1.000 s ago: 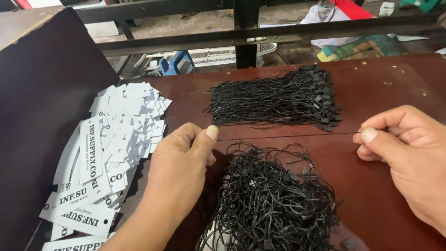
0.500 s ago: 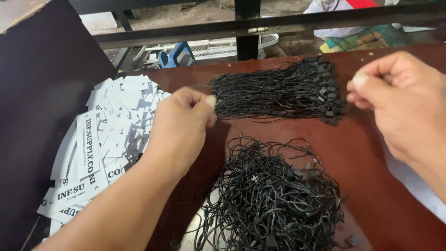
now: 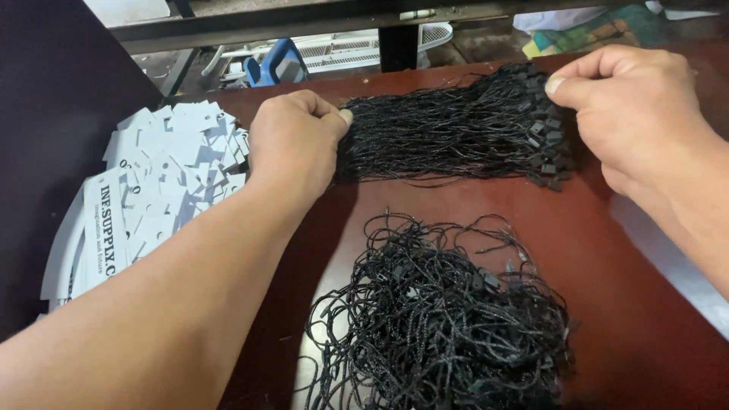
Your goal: Organizing tangled string tags by picking them individually and laying them out neatly in a row on a table.
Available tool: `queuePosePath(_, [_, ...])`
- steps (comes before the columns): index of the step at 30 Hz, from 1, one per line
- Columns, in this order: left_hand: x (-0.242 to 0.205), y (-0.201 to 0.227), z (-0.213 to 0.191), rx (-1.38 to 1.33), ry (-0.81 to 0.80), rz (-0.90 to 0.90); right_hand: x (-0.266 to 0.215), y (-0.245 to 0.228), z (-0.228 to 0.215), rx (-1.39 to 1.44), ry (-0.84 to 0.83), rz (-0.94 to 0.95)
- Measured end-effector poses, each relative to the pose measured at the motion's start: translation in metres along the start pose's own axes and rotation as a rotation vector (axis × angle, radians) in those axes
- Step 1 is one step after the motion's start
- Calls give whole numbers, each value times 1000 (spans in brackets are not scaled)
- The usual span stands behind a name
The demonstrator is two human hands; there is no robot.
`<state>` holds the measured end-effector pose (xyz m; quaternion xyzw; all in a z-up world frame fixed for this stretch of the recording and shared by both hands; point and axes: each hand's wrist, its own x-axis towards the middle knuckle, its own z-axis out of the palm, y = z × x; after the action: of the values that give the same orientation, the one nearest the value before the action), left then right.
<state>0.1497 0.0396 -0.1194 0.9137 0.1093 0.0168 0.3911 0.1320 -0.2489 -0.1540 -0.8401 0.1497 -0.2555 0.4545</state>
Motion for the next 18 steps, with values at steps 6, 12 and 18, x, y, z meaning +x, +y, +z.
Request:
queuePosePath(6, [6,-6,7,96,33,54,-5,3,-2,-95,10,-61])
queuePosePath(12, [3,-21,7,6,79,205,-11,10,-9,-33,80,-105])
queuePosePath(18, [-31,-36,-13,-277,141,157,-36,25,-32,-83,-34,-255])
